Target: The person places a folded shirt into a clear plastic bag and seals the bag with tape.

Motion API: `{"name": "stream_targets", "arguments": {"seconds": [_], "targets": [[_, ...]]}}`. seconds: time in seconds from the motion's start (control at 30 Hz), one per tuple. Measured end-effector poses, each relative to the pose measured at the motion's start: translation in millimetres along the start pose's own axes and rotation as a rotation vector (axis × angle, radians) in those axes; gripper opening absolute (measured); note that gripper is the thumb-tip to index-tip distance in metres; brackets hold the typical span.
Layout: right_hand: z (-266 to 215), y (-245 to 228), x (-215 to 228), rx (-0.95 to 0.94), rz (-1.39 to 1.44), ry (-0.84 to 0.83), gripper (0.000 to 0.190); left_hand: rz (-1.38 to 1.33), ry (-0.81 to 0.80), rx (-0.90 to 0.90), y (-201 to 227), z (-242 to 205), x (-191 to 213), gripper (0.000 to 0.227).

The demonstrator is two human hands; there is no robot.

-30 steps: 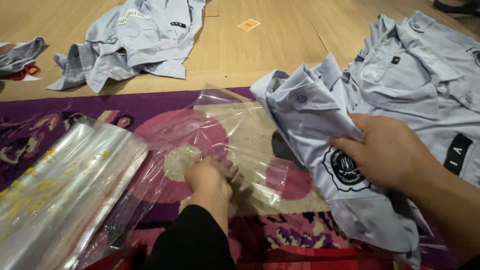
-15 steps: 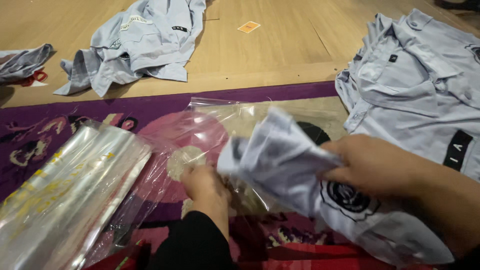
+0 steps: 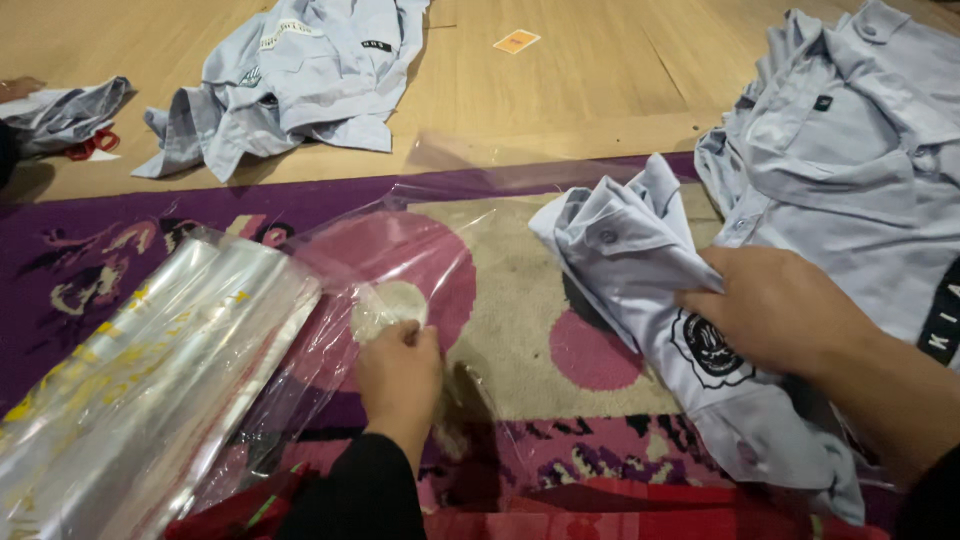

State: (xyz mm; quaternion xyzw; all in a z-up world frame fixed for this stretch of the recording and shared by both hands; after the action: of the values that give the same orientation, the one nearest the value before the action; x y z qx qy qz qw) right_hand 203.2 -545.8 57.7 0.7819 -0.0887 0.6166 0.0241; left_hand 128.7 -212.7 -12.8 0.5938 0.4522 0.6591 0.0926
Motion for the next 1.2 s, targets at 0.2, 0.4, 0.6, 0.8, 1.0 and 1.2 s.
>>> {"name": "stream_targets", "arguments": {"seconds": [0.2, 0.4, 0.6, 0.8, 1.0, 1.2], "targets": [[3, -2, -6, 0.022, -0.010, -0.011, 0.029, 0.469, -0.411, -0.355, 26, 2, -15, 0.036], [9, 0, 7, 0.004, 0.041, 0.057, 0.031, 0.939, 0.027, -1.188, 35, -18, -13, 0.026], [0, -5, 11, 0.038, 0.004, 0.047, 0.029, 0.859, -0.509, -0.876, 35, -16, -35, 0.005], [-25, 7, 32, -0.129, 0.082, 0.005, 0.029, 0.711, -0.187, -0.739, 12, 18, -67, 0.012], [-33, 25, 44, -0.086, 0.097, 0.062, 0.024, 0.175, -0.189, -0.230, 38, 50, -52, 0.023], [-35, 29, 34, -0.030, 0.136, 0.060, 0.018, -0.145, -0.135, -0.066, 69, 49, -45, 0.030]]}}
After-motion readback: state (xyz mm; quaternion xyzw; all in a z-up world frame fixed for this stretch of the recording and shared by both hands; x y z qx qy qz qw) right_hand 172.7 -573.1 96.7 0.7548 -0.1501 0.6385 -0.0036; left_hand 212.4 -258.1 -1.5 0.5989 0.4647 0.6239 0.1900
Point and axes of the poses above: each hand's wrist, its own z-axis towards the middle knuckle, its own x-axis out of the back of the hand, y = z × x, the point moved 5 cm from there along z, towards the middle knuckle, and after that the axes turned 9 degrees about -x, right-handed, at the moved point
